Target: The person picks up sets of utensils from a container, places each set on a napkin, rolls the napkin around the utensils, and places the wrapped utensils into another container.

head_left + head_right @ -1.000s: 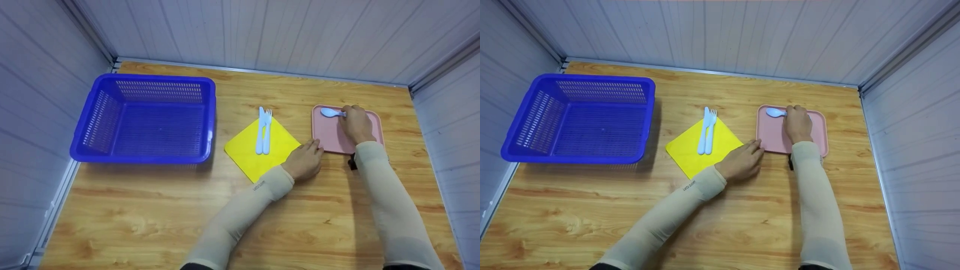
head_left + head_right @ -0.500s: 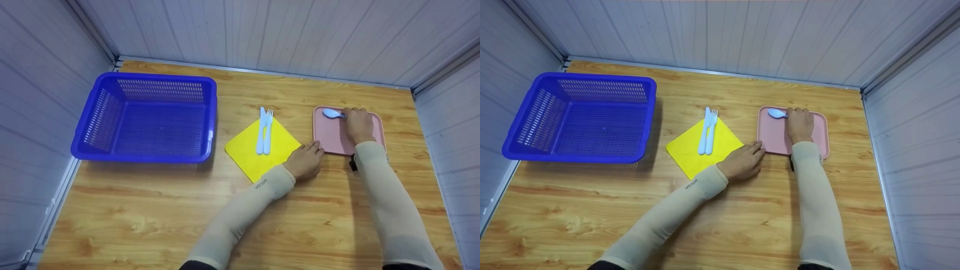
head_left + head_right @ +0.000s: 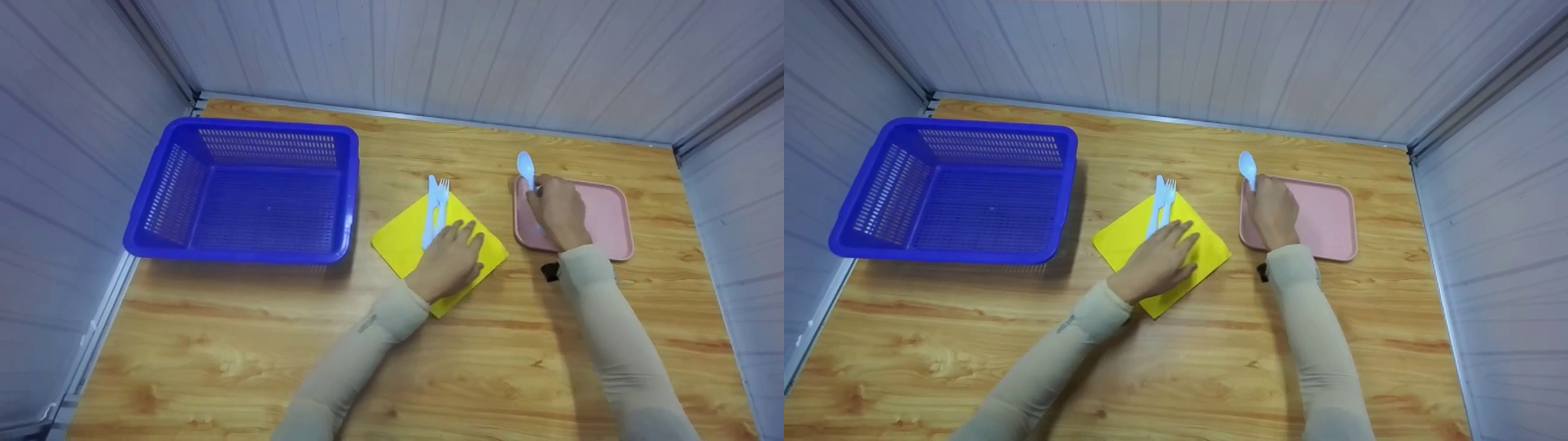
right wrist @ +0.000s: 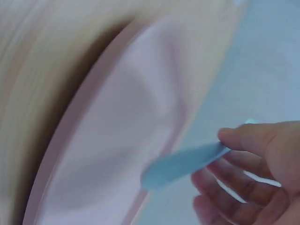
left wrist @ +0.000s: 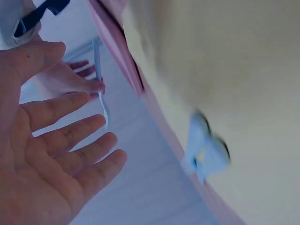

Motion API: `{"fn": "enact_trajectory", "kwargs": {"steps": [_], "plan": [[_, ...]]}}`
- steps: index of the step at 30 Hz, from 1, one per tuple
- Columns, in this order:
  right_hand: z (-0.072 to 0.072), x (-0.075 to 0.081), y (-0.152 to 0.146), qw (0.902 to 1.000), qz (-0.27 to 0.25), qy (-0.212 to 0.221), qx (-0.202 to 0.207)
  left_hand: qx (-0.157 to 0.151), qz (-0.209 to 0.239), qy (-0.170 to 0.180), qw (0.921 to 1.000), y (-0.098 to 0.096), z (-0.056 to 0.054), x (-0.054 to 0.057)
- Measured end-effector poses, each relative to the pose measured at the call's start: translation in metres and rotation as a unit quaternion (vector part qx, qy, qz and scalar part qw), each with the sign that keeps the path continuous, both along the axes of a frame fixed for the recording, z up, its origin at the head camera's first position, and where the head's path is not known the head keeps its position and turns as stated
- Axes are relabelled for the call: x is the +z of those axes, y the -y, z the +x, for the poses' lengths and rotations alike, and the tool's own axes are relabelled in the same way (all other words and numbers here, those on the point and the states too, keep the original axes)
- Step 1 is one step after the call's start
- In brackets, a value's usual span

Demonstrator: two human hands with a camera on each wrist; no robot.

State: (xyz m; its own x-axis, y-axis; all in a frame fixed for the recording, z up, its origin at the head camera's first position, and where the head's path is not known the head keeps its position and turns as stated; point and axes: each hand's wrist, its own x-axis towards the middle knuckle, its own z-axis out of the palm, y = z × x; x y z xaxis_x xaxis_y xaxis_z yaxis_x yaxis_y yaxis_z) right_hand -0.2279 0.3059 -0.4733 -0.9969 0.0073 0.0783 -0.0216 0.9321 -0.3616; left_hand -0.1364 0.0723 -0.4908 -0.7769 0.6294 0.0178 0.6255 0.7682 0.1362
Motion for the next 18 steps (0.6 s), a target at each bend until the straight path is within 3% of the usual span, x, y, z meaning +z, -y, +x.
{"fn": "enact_trajectory", "kwargs": {"steps": [4, 9, 13, 18], "plan": [[0.009, 0.002, 0.031, 0.9978, -0.063, 0.018, 0.009, 0.044, 0.012, -0.015, 0.9988, 0.035, 0.003, -0.002], [0.015, -0.009, 0.067, 0.9914, -0.115, 0.062, 0.000, 0.094, 0.033, 0.003, 0.9951, 0.068, 0.004, -0.015], [0.014, -0.022, 0.092, 0.9861, -0.130, 0.104, -0.010, 0.119, 0.037, 0.026, 0.9918, 0.083, 0.005, -0.025], [0.013, -0.036, 0.112, 0.9787, -0.151, 0.139, -0.013, 0.128, 0.030, 0.050, 0.9901, 0.092, 0.007, -0.031]]}}
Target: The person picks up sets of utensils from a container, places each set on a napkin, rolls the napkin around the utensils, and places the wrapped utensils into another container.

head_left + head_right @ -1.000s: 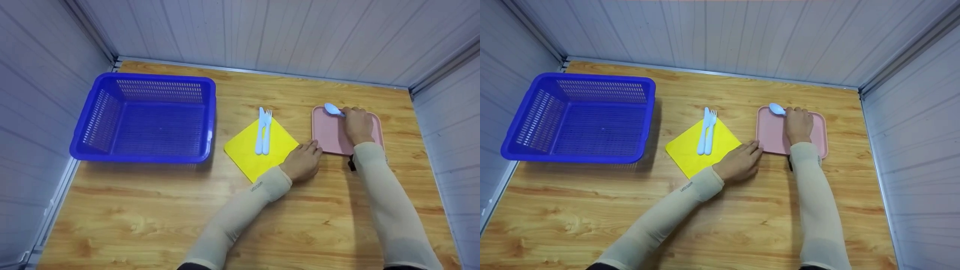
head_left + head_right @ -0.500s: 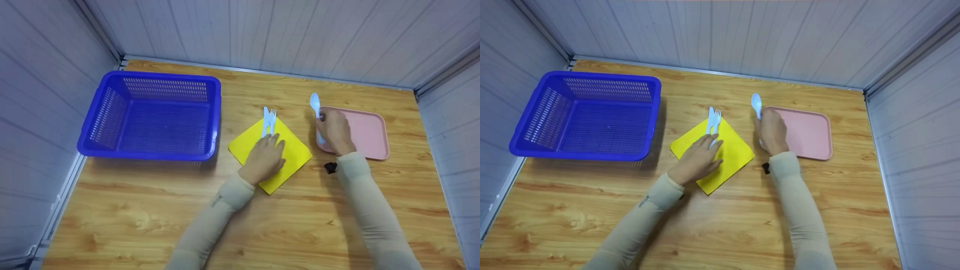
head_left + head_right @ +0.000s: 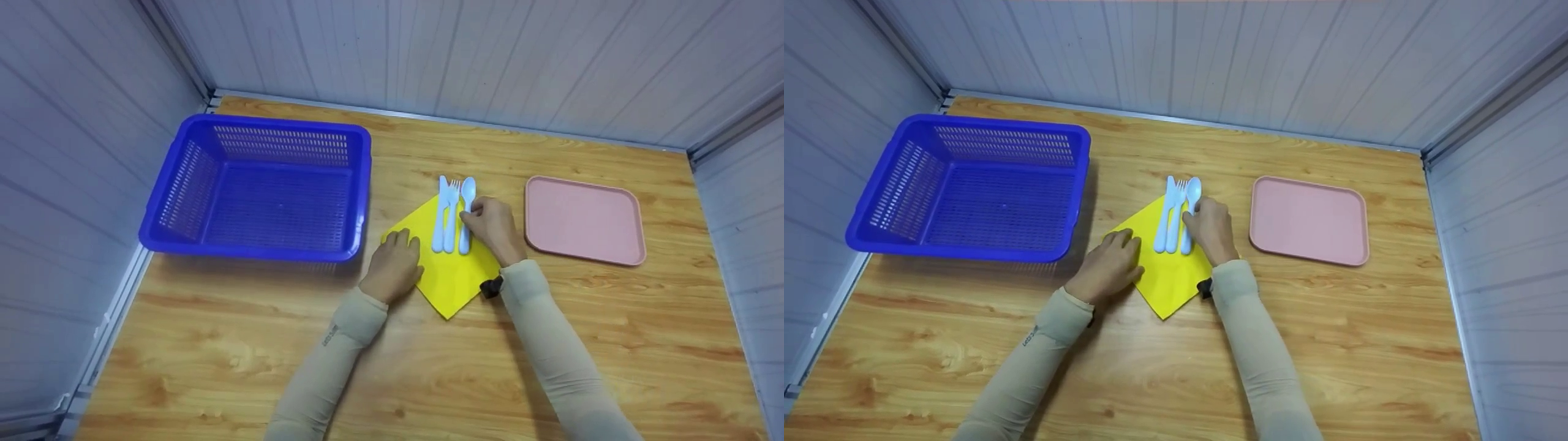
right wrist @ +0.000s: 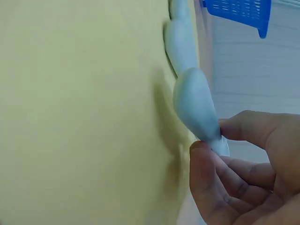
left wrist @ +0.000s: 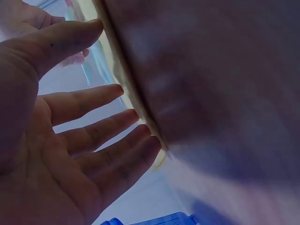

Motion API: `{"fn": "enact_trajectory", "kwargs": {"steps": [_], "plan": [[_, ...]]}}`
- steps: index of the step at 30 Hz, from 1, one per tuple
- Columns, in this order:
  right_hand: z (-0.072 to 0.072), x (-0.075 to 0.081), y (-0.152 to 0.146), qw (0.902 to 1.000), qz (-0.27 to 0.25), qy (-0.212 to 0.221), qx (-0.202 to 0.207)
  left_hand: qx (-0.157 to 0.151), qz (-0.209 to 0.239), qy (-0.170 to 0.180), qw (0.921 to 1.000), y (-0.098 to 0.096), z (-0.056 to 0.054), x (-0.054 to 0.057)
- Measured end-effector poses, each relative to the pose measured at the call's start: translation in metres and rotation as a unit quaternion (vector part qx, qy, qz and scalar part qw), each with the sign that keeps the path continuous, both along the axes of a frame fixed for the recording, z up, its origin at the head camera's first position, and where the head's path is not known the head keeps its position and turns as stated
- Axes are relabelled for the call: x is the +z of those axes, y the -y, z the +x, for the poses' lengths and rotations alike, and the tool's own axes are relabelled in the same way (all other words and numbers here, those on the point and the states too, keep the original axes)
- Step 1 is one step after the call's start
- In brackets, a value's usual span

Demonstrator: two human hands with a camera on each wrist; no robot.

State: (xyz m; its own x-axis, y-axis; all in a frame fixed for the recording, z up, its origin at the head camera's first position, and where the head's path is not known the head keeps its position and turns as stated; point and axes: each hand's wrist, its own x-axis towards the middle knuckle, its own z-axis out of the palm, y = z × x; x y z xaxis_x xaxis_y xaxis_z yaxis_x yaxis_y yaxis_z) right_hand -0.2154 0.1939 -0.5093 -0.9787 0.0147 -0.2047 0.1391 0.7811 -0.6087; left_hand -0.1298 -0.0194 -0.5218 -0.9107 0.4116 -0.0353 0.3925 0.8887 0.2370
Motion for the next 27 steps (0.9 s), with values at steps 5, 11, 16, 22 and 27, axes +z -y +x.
{"fn": "enact_trajectory", "kwargs": {"steps": [5, 11, 16, 22, 27], "plan": [[0.0004, -0.0053, 0.0058, 0.9999, -0.005, -0.011, 0.005, 0.006, -0.007, 0.015, 0.9999, -0.0008, 0.0007, -0.0007], [0.0008, -0.0073, 0.0075, 0.9996, 0.009, -0.025, 0.012, 0.008, -0.010, 0.024, 0.9996, -0.0020, 0.0012, 0.0010], [-0.0001, -0.0076, 0.0077, 0.9981, 0.019, -0.051, 0.028, 0.013, -0.017, 0.047, 0.9987, -0.0029, -0.0005, 0.0013], [-0.0009, -0.0078, 0.0072, 0.9982, 0.019, -0.045, 0.034, 0.017, -0.017, 0.059, 0.9980, -0.0034, -0.0008, 0.0011], [-0.0019, -0.0069, 0.0065, 0.9988, 0.022, -0.024, 0.037, 0.022, -0.015, 0.071, 0.9971, -0.0027, -0.0011, 0.0005]]}}
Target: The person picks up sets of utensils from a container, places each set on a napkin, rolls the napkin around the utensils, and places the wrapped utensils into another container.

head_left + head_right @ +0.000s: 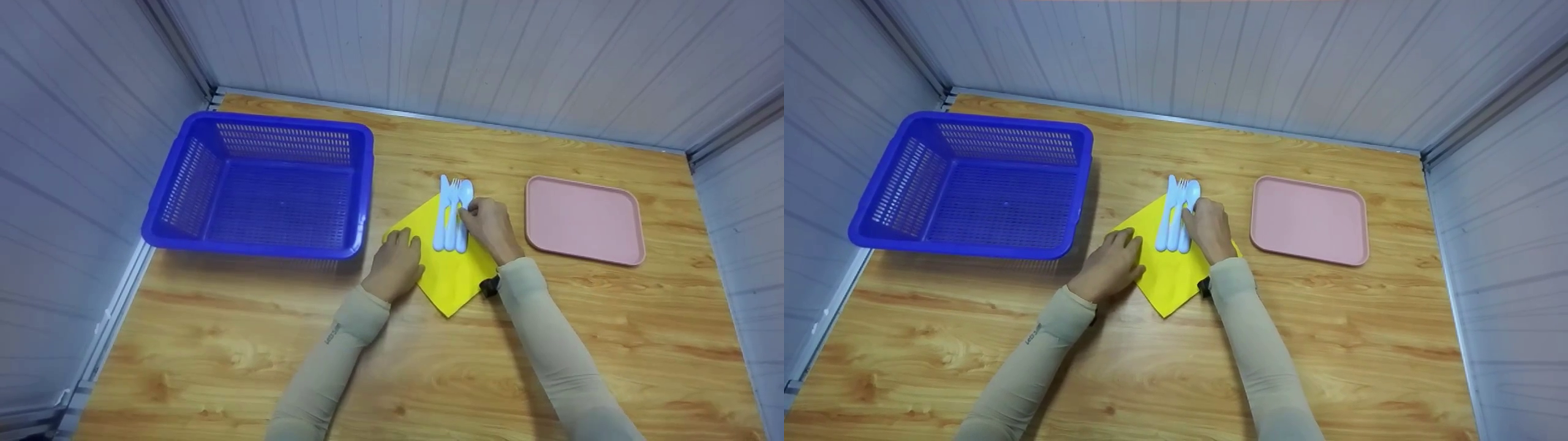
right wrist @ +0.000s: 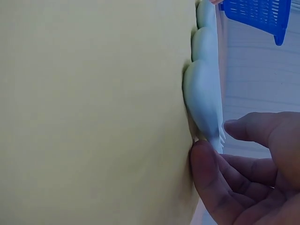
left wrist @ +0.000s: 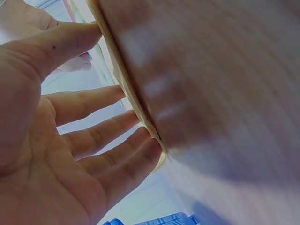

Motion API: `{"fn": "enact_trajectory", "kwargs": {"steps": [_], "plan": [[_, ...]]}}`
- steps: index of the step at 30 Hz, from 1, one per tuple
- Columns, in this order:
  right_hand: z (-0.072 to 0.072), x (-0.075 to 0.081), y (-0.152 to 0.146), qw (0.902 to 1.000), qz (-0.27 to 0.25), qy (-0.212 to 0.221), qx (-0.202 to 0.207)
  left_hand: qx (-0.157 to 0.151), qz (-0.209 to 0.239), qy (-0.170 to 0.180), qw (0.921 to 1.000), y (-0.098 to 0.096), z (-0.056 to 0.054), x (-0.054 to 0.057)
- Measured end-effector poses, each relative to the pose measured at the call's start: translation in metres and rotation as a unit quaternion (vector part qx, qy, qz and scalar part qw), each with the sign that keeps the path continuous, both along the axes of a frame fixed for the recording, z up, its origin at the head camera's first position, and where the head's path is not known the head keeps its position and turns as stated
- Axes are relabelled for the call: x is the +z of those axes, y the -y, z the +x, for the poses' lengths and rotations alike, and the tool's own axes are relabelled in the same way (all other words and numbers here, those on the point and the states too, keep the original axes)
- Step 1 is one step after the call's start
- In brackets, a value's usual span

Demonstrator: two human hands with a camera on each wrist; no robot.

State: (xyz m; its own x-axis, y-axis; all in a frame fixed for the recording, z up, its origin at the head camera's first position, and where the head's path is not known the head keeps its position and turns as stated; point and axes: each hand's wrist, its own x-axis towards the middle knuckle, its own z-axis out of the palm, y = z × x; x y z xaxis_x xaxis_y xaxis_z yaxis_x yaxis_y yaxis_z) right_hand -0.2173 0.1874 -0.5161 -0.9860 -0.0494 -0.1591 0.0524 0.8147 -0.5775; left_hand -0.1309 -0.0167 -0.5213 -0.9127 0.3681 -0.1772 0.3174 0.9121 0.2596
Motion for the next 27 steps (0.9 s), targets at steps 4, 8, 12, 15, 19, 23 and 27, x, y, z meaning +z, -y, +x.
{"fn": "enact_trajectory", "kwargs": {"steps": [4, 8, 12, 15, 19, 23, 27], "plan": [[0.000, 0.001, -0.002, 1.0000, -0.001, 0.002, 0.003, -0.001, 0.001, -0.003, 1.0000, 0.000, -0.001, 0.001], [0.006, 0.008, -0.006, 0.9998, 0.012, -0.003, 0.015, -0.012, 0.003, -0.023, 0.9997, 0.000, 0.000, 0.005], [0.023, 0.018, -0.012, 0.9978, 0.048, -0.008, 0.045, -0.047, 0.016, -0.085, 0.9952, 0.003, 0.009, 0.009], [0.046, 0.024, -0.019, 0.9932, 0.078, -0.039, 0.077, -0.078, 0.037, -0.140, 0.9864, 0.007, 0.022, 0.008], [0.087, 0.026, -0.031, 0.9812, 0.097, -0.126, 0.109, -0.106, 0.064, -0.185, 0.9750, 0.011, 0.042, 0.006], [0.121, 0.021, -0.042, 0.9604, 0.096, -0.215, 0.150, -0.116, 0.076, -0.220, 0.9656, 0.013, 0.056, 0.004], [0.136, 0.010, -0.049, 0.9350, 0.097, -0.279, 0.196, -0.122, 0.085, -0.249, 0.9572, 0.013, 0.060, 0.001]]}}
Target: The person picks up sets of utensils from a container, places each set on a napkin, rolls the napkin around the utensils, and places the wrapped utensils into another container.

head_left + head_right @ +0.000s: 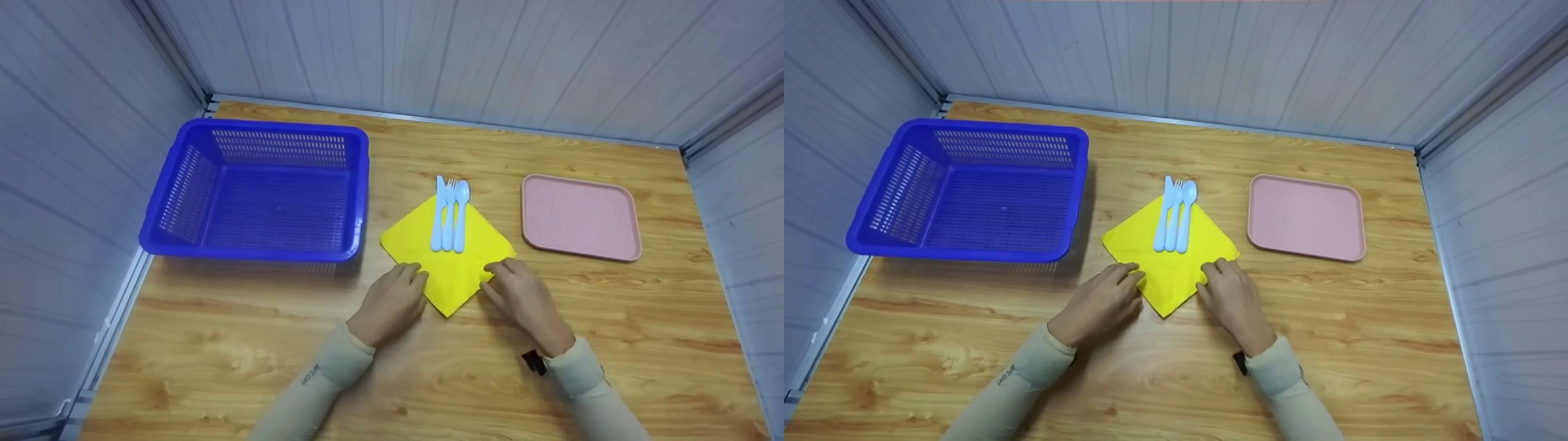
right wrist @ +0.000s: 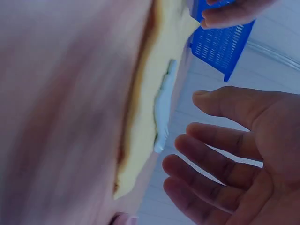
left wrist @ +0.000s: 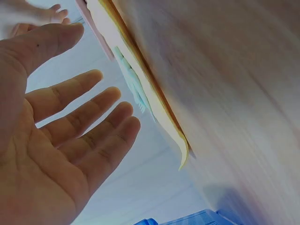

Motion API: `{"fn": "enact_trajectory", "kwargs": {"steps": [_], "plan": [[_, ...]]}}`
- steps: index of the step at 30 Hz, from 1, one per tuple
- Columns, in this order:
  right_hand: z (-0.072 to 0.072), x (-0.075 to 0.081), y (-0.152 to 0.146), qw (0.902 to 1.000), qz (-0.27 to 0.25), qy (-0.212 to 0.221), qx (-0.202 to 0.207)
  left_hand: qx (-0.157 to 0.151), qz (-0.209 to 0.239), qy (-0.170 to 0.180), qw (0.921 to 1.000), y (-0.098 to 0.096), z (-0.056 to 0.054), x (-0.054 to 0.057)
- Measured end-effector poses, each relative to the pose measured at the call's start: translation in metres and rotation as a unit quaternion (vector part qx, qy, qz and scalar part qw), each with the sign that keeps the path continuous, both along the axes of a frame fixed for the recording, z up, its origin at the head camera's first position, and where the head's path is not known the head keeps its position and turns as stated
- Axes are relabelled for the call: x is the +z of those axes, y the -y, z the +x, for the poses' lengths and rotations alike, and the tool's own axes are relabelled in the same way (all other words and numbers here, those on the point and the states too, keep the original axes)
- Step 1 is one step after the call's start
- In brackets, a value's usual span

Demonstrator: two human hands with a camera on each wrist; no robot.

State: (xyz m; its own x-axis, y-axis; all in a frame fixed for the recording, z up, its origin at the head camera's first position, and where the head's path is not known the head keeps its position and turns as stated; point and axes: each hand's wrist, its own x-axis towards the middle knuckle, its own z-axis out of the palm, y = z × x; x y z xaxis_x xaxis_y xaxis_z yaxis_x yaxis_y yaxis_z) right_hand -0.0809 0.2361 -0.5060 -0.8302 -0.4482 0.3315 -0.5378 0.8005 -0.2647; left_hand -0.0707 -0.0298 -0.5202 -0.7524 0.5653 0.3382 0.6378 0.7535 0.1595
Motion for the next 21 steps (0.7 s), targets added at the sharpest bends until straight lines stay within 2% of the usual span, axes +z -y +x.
{"fn": "enact_trajectory", "kwargs": {"steps": [3, 10, 16, 21], "plan": [[0.001, -0.008, -0.002, 0.9996, 0.000, -0.009, 0.025, -0.002, 0.006, -0.002, 1.0000, 0.000, -0.002, -0.004], [-0.006, -0.017, 0.000, 0.9974, 0.023, 0.026, 0.062, -0.004, -0.012, 0.040, 0.9991, -0.001, -0.009, -0.010], [-0.008, -0.020, 0.000, 0.9952, 0.042, 0.059, 0.067, 0.000, -0.024, 0.051, 0.9984, 0.000, -0.011, -0.012], [-0.010, -0.021, 0.001, 0.9950, 0.049, 0.055, 0.067, -0.001, -0.012, 0.043, 0.9990, 0.001, -0.012, -0.011]]}}
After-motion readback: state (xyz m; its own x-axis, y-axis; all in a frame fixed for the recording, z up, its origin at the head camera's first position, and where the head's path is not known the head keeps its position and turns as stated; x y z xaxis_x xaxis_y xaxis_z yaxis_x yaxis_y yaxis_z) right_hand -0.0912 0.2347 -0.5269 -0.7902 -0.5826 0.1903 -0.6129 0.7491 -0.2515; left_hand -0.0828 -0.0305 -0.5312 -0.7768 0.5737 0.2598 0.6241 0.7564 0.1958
